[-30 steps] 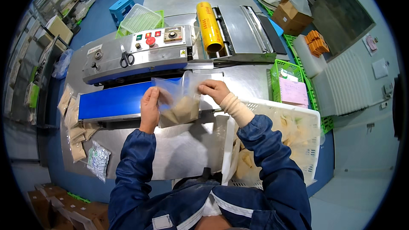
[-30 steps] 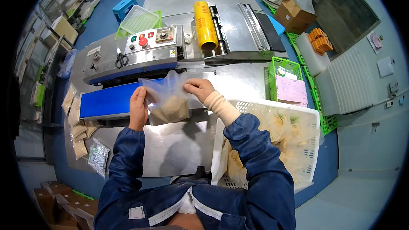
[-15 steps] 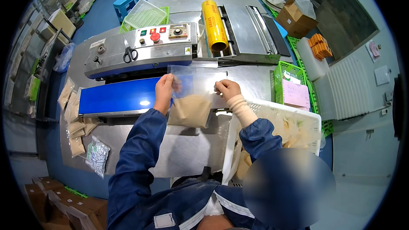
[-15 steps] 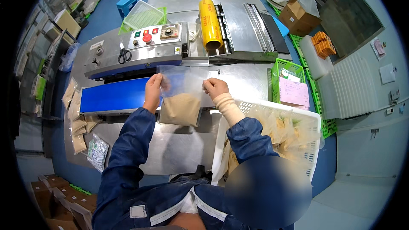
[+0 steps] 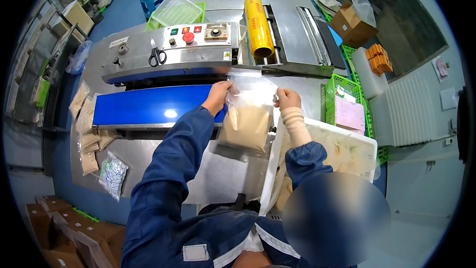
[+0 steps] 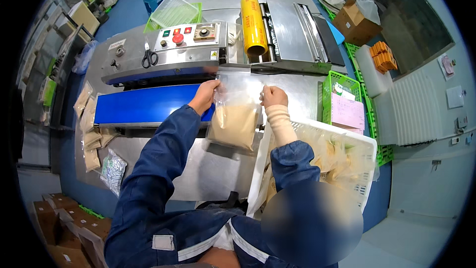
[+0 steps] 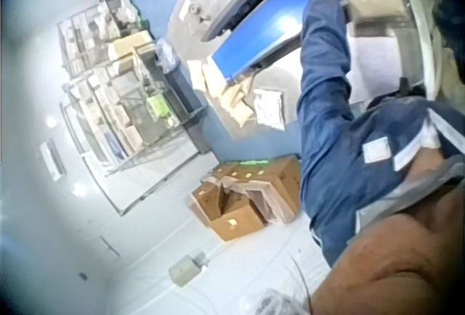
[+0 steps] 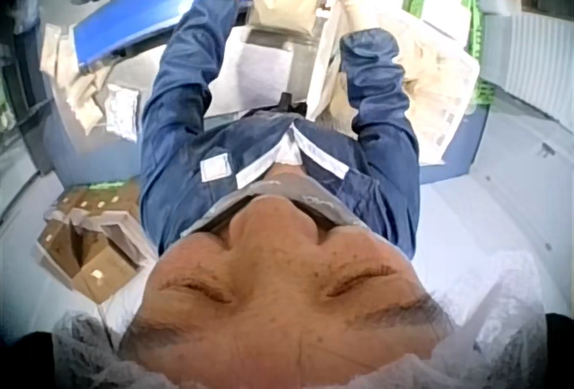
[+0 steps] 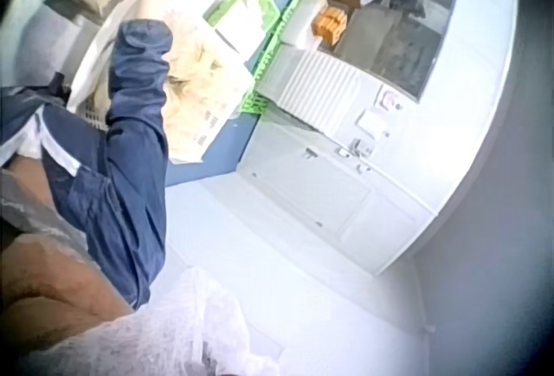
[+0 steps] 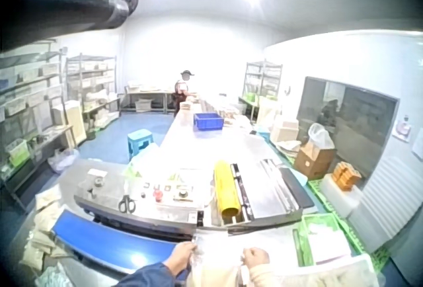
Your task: The person places a beige powder-filled bag into a clear plastic sleeve, seals it using a heat-sealing machine, and trims the excess plastic with scissors. They repeat this process for multiple bags, stacking the finished packages on the table.
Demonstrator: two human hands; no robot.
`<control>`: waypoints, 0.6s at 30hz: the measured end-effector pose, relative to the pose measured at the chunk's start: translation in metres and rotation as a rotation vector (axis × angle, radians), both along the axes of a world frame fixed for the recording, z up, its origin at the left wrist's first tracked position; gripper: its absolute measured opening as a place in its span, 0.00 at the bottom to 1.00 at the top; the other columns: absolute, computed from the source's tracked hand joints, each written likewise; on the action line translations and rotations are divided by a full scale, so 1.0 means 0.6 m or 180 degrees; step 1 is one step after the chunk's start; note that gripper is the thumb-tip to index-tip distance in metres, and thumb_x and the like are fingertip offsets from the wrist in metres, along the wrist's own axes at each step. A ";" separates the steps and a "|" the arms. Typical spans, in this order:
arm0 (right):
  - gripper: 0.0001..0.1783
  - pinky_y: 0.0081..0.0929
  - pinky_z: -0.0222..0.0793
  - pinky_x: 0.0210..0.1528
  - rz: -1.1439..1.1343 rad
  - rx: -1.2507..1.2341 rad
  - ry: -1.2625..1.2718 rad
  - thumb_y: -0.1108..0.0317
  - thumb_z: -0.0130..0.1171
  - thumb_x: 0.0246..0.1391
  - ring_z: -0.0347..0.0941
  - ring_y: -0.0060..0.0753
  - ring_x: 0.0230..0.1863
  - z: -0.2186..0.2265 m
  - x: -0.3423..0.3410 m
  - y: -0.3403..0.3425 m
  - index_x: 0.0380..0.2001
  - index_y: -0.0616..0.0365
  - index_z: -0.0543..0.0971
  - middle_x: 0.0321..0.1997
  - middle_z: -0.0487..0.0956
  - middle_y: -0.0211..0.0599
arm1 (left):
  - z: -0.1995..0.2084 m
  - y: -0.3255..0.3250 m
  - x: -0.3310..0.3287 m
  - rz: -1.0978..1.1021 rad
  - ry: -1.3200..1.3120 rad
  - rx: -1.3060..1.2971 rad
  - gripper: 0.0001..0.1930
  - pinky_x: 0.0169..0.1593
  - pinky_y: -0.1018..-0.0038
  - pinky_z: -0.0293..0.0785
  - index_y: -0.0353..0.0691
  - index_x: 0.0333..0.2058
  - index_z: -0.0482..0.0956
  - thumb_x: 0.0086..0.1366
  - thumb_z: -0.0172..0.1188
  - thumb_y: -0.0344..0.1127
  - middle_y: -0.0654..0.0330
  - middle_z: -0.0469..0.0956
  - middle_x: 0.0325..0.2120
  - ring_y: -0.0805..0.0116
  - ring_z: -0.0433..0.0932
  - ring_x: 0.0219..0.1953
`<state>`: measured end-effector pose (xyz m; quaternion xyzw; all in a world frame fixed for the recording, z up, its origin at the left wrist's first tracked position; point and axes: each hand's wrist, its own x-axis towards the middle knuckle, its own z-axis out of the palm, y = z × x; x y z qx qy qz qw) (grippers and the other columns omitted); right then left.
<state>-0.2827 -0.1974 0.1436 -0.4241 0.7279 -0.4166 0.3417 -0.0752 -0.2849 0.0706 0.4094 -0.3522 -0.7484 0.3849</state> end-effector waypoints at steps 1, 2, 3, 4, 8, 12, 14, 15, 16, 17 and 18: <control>0.18 0.22 0.68 0.22 -0.0020 0.0034 0.0120 0.61 0.47 0.51 0.71 0.26 0.16 0.007 -0.005 -0.004 0.20 0.66 0.76 0.16 0.75 0.37 | 0.003 -0.004 -0.009 0.0033 0.0089 0.0101 0.10 0.27 0.73 0.72 0.34 0.27 0.73 0.61 0.46 0.34 0.59 0.73 0.22 0.68 0.73 0.23; 0.18 0.23 0.68 0.22 -0.0040 -0.0007 -0.0031 0.62 0.47 0.50 0.72 0.27 0.16 0.013 -0.005 -0.009 0.20 0.66 0.76 0.16 0.75 0.38 | 0.008 -0.005 -0.013 0.0166 0.0102 0.0109 0.10 0.28 0.71 0.73 0.34 0.28 0.72 0.61 0.46 0.34 0.58 0.73 0.22 0.67 0.73 0.24; 0.18 0.23 0.67 0.22 0.0031 0.0019 -0.0049 0.61 0.48 0.51 0.71 0.26 0.16 0.007 -0.009 -0.017 0.21 0.66 0.76 0.17 0.75 0.37 | 0.008 -0.009 -0.014 0.0186 0.0098 0.0151 0.10 0.28 0.71 0.73 0.34 0.28 0.72 0.61 0.46 0.34 0.58 0.73 0.23 0.67 0.73 0.24; 0.18 0.22 0.66 0.21 0.0101 0.0036 -0.0067 0.60 0.48 0.51 0.71 0.25 0.16 -0.002 -0.016 -0.028 0.21 0.66 0.76 0.17 0.75 0.36 | 0.007 -0.016 -0.011 0.0205 0.0093 0.0183 0.10 0.28 0.71 0.73 0.34 0.29 0.72 0.61 0.46 0.34 0.58 0.73 0.23 0.66 0.73 0.24; 0.18 0.23 0.66 0.21 0.0242 0.0149 0.0040 0.59 0.48 0.51 0.71 0.25 0.15 -0.019 -0.022 -0.053 0.22 0.65 0.77 0.17 0.75 0.36 | -0.005 -0.025 -0.003 0.0375 0.0162 0.0239 0.10 0.29 0.70 0.73 0.33 0.30 0.71 0.61 0.46 0.34 0.58 0.72 0.25 0.65 0.73 0.25; 0.17 0.24 0.68 0.23 0.0266 0.0345 0.0094 0.62 0.48 0.49 0.72 0.28 0.16 -0.019 -0.022 -0.075 0.21 0.67 0.76 0.17 0.75 0.38 | -0.009 -0.032 0.003 0.0471 0.0217 0.0196 0.10 0.29 0.71 0.73 0.33 0.31 0.71 0.61 0.45 0.34 0.58 0.72 0.25 0.66 0.73 0.25; 0.17 0.25 0.70 0.25 0.0302 0.0453 0.0138 0.62 0.48 0.48 0.73 0.31 0.17 -0.009 -0.012 -0.079 0.22 0.68 0.76 0.18 0.76 0.42 | -0.011 -0.038 0.012 0.0510 0.0135 0.0175 0.10 0.29 0.72 0.72 0.32 0.31 0.71 0.60 0.45 0.33 0.58 0.73 0.25 0.67 0.73 0.25; 0.17 0.26 0.70 0.26 0.0338 0.0489 0.0205 0.62 0.48 0.48 0.73 0.31 0.17 -0.010 -0.007 -0.081 0.22 0.68 0.76 0.17 0.76 0.42 | -0.013 -0.038 0.018 0.0551 0.0123 0.0173 0.09 0.29 0.72 0.72 0.32 0.31 0.71 0.60 0.46 0.33 0.57 0.73 0.25 0.67 0.73 0.25; 0.17 0.26 0.70 0.26 0.0352 0.0519 0.0280 0.62 0.48 0.48 0.74 0.31 0.17 -0.008 -0.007 -0.083 0.22 0.67 0.77 0.17 0.76 0.42 | -0.012 -0.040 0.018 0.0571 0.0119 0.0164 0.09 0.29 0.72 0.72 0.32 0.31 0.71 0.60 0.46 0.32 0.57 0.73 0.25 0.67 0.73 0.25; 0.17 0.26 0.69 0.27 0.0367 0.0548 0.0355 0.61 0.47 0.47 0.74 0.32 0.17 -0.007 -0.009 -0.086 0.23 0.67 0.77 0.17 0.76 0.43 | -0.011 -0.041 0.018 0.0591 0.0116 0.0154 0.09 0.29 0.72 0.72 0.32 0.31 0.71 0.60 0.46 0.32 0.57 0.73 0.25 0.66 0.73 0.25; 0.17 0.26 0.69 0.28 0.0379 0.0552 0.0258 0.61 0.47 0.47 0.74 0.32 0.18 -0.030 -0.015 -0.097 0.24 0.66 0.77 0.16 0.76 0.43 | -0.012 -0.042 0.019 0.0625 0.0130 0.0202 0.09 0.29 0.72 0.72 0.32 0.30 0.71 0.61 0.46 0.32 0.57 0.73 0.25 0.66 0.74 0.24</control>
